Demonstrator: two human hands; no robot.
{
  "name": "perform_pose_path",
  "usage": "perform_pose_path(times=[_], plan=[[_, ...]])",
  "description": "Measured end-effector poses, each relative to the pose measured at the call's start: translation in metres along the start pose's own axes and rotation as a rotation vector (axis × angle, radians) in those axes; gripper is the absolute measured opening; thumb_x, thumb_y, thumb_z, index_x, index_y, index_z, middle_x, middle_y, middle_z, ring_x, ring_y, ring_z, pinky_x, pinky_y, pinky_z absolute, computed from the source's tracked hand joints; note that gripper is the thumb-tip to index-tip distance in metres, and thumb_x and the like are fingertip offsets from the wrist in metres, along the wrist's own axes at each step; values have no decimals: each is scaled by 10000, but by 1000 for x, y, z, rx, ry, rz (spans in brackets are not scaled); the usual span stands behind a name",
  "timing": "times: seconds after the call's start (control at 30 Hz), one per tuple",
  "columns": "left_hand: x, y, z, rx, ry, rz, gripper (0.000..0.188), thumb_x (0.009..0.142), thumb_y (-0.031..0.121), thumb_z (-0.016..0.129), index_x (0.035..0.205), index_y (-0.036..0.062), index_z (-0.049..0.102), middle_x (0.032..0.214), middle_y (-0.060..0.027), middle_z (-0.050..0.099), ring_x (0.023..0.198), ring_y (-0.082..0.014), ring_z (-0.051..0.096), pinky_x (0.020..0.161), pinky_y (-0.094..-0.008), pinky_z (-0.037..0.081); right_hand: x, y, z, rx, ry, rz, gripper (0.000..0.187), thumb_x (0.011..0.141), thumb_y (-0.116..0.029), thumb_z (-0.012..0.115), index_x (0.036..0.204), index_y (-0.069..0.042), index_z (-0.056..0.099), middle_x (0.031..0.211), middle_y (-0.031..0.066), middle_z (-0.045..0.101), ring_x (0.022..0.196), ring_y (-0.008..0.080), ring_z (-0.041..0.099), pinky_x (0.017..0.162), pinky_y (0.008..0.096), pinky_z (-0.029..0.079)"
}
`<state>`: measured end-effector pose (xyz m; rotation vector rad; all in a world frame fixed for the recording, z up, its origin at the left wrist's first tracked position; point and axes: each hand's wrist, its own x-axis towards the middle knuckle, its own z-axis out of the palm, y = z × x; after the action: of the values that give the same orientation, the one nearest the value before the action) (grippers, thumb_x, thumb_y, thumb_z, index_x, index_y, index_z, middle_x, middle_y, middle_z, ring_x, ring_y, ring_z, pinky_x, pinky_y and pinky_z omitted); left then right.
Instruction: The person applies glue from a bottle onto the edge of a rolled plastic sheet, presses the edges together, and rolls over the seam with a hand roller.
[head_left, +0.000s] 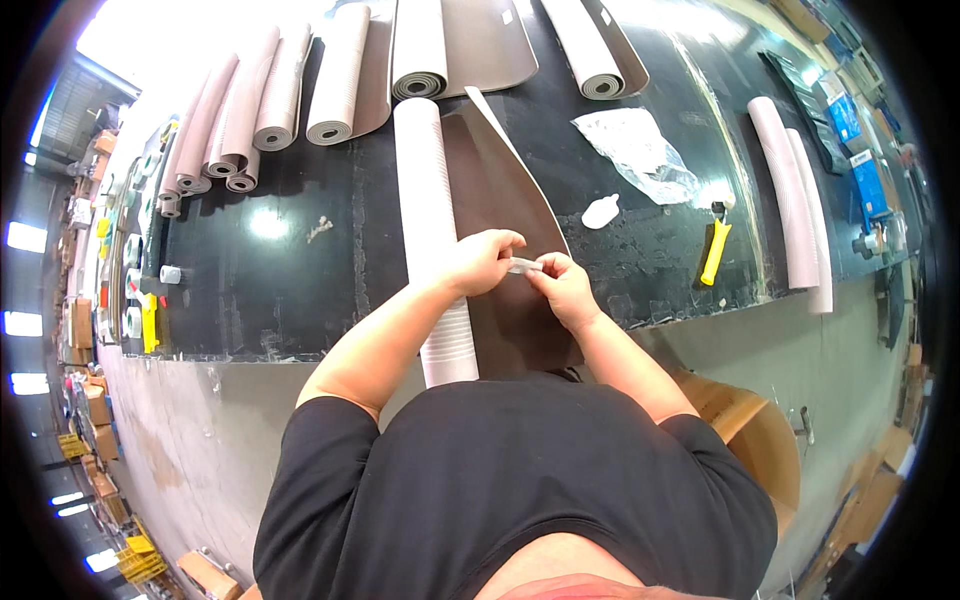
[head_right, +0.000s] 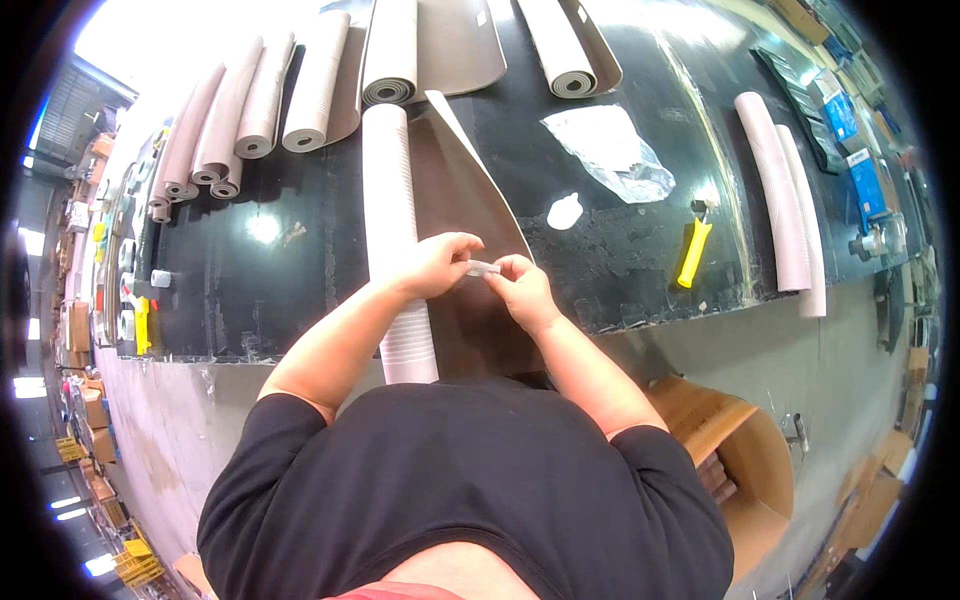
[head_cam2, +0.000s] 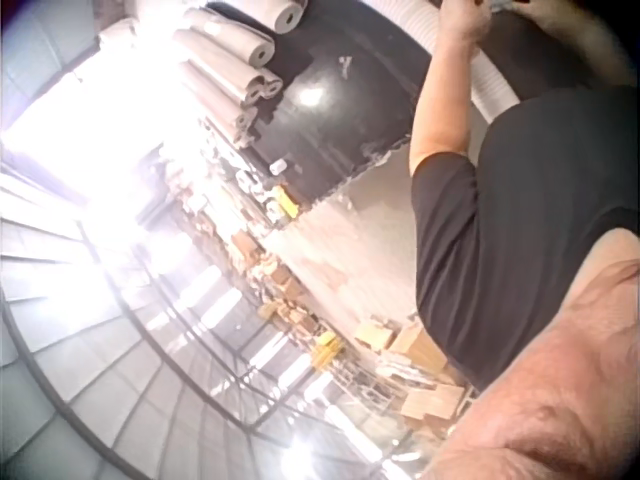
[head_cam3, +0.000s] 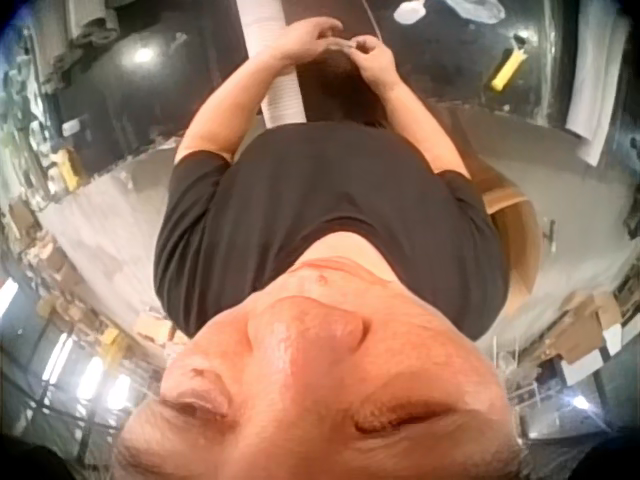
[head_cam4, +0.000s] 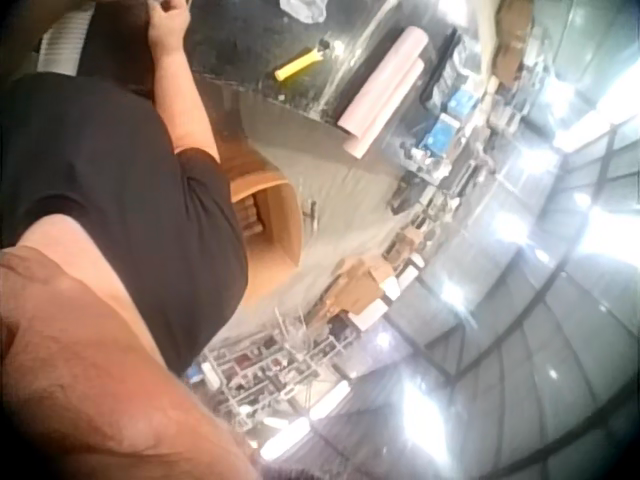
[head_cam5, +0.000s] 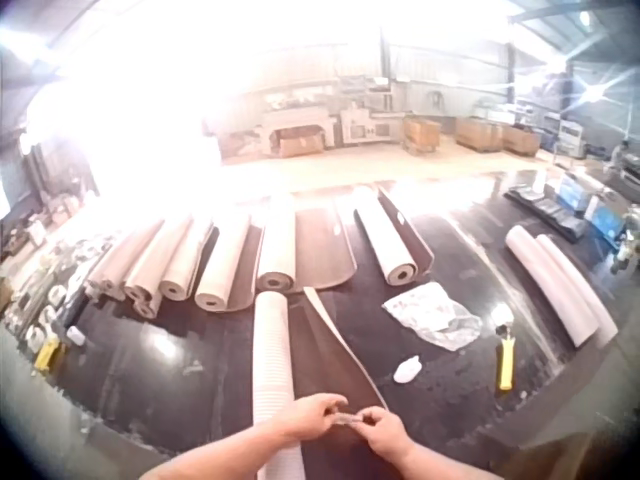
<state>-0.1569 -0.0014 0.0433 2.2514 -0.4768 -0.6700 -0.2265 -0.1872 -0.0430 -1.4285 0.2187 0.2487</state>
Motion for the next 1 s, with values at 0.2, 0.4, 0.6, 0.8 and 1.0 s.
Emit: perform_pose_path(times=[0.2, 0.4, 0.6, 0.8, 1.0], plan=[[0, 4, 0, 196, -115, 63, 487, 755, 176, 720, 1219, 62, 625, 1056, -158, 655, 1006, -277, 645, 884, -365, 516, 2, -8, 1, 190, 60, 47, 126, 898, -98, 688, 981, -26, 627, 878, 5, 650, 781, 78, 589, 700, 227, 483], [20, 1, 0, -57, -176, -31, 500, 796, 127, 723, 1253, -30, 594, 1091, -148, 686, 1015, -220, 659, 898, -332, 514, 2, 1, 3, -32, -34, -7, 167, 887, -112, 699, 1012, -37, 619, 918, 8, 654, 822, 75, 596, 747, 234, 502], [36, -7, -1, 85, -184, 0, 316, 817, 101, 675, 1119, 11, 697, 865, -101, 714, 809, -155, 662, 786, -285, 520, -1, -8, 4, 65, -17, -50, 289, 875, -61, 694, 1122, -33, 547, 965, 32, 640, 827, 82, 609, 753, 238, 520], [97, -20, -31, -341, -119, 110, 164, 890, 59, 634, 1036, 28, 701, 987, -42, 693, 908, -111, 630, 845, -258, 502, -7, -16, -26, -204, 578, -509, 423, 812, -50, 740, 1170, -35, 515, 932, 28, 561, 732, 86, 517, 671, 231, 467], [146, -41, -22, -359, -315, -54, 238, 892, 129, 650, 1103, 21, 674, 1013, -12, 687, 944, -89, 603, 895, -262, 456, 46, -16, -93, -776, 773, -448, 852, 687, -248, 849, 1411, -58, 441, 1267, 156, 471, 1175, 310, 429, 1017, 417, 368]])
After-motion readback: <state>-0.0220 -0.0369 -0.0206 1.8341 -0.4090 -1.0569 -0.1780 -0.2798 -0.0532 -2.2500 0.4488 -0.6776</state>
